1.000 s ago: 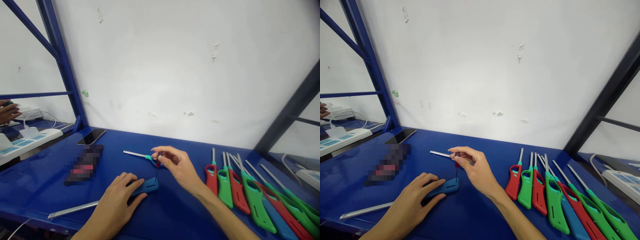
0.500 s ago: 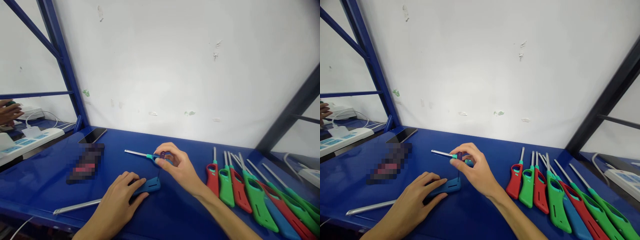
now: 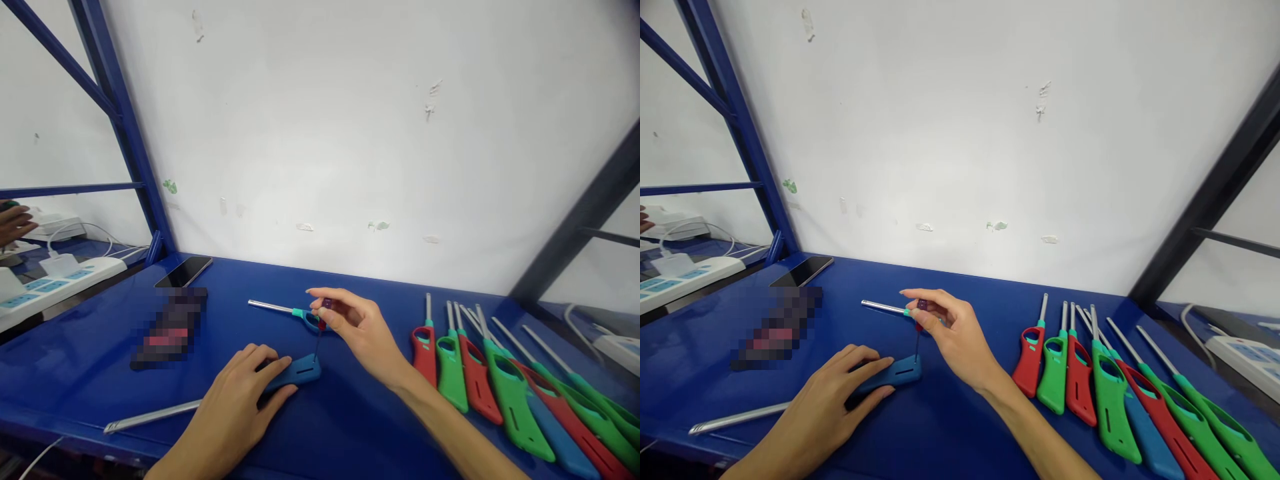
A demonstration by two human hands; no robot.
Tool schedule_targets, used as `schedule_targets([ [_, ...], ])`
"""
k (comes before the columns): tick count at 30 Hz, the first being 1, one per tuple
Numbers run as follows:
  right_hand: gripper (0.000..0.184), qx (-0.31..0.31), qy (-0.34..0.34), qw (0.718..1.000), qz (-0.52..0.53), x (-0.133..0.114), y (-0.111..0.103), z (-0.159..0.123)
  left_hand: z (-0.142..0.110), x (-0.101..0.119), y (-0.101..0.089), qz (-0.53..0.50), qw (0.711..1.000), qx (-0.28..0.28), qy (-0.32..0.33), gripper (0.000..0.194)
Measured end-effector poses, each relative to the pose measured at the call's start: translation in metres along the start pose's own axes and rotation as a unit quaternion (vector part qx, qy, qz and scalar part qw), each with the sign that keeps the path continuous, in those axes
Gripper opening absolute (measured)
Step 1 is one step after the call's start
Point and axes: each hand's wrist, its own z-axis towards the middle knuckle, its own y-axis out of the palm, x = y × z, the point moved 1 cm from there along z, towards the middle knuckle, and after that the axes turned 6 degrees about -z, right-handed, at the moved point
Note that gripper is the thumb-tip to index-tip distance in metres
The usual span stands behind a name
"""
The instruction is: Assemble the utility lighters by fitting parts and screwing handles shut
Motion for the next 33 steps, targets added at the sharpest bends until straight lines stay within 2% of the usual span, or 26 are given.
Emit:
schedule_targets([
  [2,0.031,-0.003,-0.001,1.0,0.001,0.0003,0.0002,-0.0005,0.0008,0.0003,-0.0004,-0.001,1.0,-0.001,0.0,0.028],
  [6,0.025,0.012,-0.011,1.0,-0.001,0.0003,-0.0003,-0.0008,0.0008,0.0014,-0.0016,-0.005,1.0,0.0,-0.001,0.028],
  [11,0.032,-0.023,-0.003,1.0,0.007,-0.002,0.0001,-0.001,-0.0006,0.0018,-0.0016,-0.009,1.0,-0.007,-0.003,0.028],
  [16,0.017,-0.004,-0.003,1.0,0.005,-0.0022,0.0017,-0.0013,0.0008,0.0013,-0.0011,-0.008,1.0,-0.009,-0.008,0.029],
  [21,0.026,-0.027,0.005,1.0,0.001,-0.0035,0.0018,-0.0019,0.002,0.0021,-0.0017,-0.008,1.0,-0.012,-0.01,0.028],
  [26,0.018,-0.004,-0.001,1.0,-0.007,-0.0046,0.0027,-0.0022,-0.0004,0.0028,-0.0031,-0.009,1.0,-0.012,-0.012,0.028],
  [30,0.026,-0.023,0.006,1.0,-0.003,-0.0051,0.0024,-0.0027,0.0,0.0028,-0.0029,-0.009,1.0,-0.011,-0.011,0.028],
  [33,0.017,-0.006,0.0,1.0,-0.007,-0.0046,0.0022,-0.003,0.0014,0.0021,-0.002,-0.008,1.0,-0.007,-0.011,0.028],
])
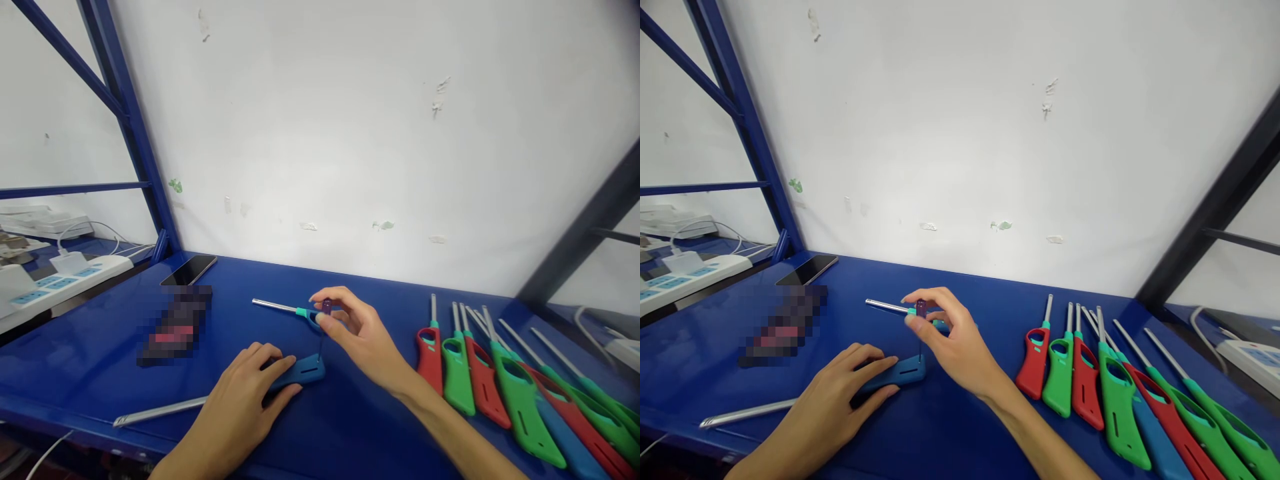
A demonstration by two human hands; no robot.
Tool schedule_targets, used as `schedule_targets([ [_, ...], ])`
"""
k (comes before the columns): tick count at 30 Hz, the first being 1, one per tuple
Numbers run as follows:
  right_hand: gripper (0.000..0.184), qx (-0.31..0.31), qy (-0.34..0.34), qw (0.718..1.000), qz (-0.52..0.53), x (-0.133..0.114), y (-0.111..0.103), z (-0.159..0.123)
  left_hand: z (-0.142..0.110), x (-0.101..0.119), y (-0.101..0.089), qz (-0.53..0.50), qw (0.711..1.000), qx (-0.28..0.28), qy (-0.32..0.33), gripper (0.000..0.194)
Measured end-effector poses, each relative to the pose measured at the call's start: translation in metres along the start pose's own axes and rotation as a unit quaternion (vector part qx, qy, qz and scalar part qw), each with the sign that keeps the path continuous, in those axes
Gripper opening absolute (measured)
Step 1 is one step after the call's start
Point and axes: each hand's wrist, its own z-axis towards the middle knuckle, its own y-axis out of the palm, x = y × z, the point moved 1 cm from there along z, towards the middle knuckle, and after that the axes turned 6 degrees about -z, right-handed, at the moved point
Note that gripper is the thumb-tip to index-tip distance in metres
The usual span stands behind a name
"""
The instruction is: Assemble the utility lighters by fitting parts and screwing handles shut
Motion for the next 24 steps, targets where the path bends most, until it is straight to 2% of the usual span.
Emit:
schedule_targets([
  [3,0.014,0.022,-0.006,1.0,0.0,0.0011,0.0,0.0003,0.0003,-0.0006,0.0005,0.0,1.0,0.001,0.001,0.028],
  [7,0.024,0.001,-0.003,1.0,0.002,0.0008,0.0008,0.0002,-0.0012,0.0001,0.0,0.0,1.0,0.005,0.003,0.028],
  [12,0.015,0.026,-0.01,1.0,-0.007,0.001,-0.0005,0.0001,-0.0016,0.0007,-0.0003,0.0,1.0,0.01,0.005,0.028],
  [17,0.027,-0.006,0.004,1.0,0.005,-0.0003,-0.0015,0.0003,-0.0014,-0.001,0.0007,0.003,1.0,0.013,0.007,0.028],
  [22,0.015,0.0,0.002,1.0,0.006,-0.0012,0.0,0.0001,-0.0013,-0.0016,0.0006,0.001,1.0,0.014,0.01,0.027],
  [24,0.018,-0.014,0.002,1.0,0.012,-0.002,0.0001,-0.0011,-0.0027,-0.0017,0.0002,0.001,1.0,0.014,0.011,0.027],
])
